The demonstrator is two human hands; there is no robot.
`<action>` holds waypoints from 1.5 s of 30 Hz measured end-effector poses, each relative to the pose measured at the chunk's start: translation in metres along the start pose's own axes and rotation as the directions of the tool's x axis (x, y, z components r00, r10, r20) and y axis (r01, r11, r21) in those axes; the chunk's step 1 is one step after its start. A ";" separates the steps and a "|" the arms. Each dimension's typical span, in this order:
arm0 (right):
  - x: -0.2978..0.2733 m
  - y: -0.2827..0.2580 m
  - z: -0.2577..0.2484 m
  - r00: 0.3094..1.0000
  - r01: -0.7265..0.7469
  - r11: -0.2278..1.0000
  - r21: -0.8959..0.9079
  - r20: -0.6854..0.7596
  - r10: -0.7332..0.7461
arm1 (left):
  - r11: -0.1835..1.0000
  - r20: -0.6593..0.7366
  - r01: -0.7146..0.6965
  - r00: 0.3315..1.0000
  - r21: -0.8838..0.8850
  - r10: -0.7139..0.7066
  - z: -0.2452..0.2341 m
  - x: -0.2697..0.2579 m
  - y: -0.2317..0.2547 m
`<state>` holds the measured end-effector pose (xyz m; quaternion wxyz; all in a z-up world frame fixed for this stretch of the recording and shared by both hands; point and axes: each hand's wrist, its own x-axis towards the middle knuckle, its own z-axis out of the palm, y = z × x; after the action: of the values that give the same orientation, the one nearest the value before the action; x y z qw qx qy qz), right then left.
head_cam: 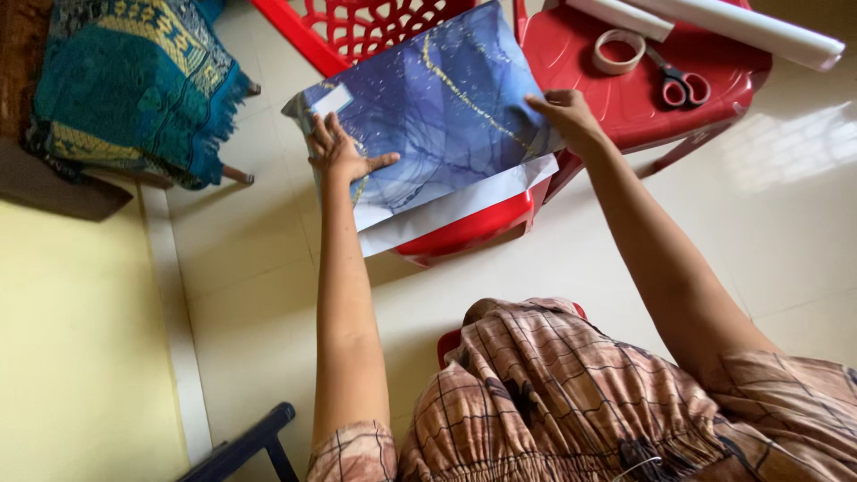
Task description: The person wraps a rectangular box with patterned wrapping paper on a red plastic chair. They fold the paper around the box, smooth the edges, and secure the folds with clear tape. The person uses scissors to trim excess paper and applies tape to seal the package.
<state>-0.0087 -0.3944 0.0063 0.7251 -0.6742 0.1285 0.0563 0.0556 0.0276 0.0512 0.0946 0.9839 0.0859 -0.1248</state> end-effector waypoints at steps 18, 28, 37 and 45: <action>0.008 -0.004 0.002 0.992 -0.123 0.984 -0.129 -0.026 0.120 | 0.988 -0.509 -0.007 0.857 -0.157 -0.075 0.053 0.005 -0.010; -0.002 -0.008 0.006 0.993 -0.117 0.991 -0.060 -0.029 0.116 | 0.987 -0.586 -0.011 0.806 -0.158 -0.085 0.046 -0.005 -0.004; 0.001 -0.003 0.003 0.997 -0.080 0.994 -0.069 -0.015 0.079 | 0.969 -0.486 0.002 0.865 -0.246 -0.125 0.034 -0.012 -0.002; 0.002 -0.001 0.004 0.992 -0.120 0.991 -0.061 -0.042 0.118 | 0.986 -0.480 0.049 0.869 -0.156 -0.120 0.035 -0.011 0.001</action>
<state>-0.0058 -0.3911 0.0064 0.6962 -0.6889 0.1803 0.0906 0.0376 0.0175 0.0207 0.1326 0.9698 0.1585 0.1298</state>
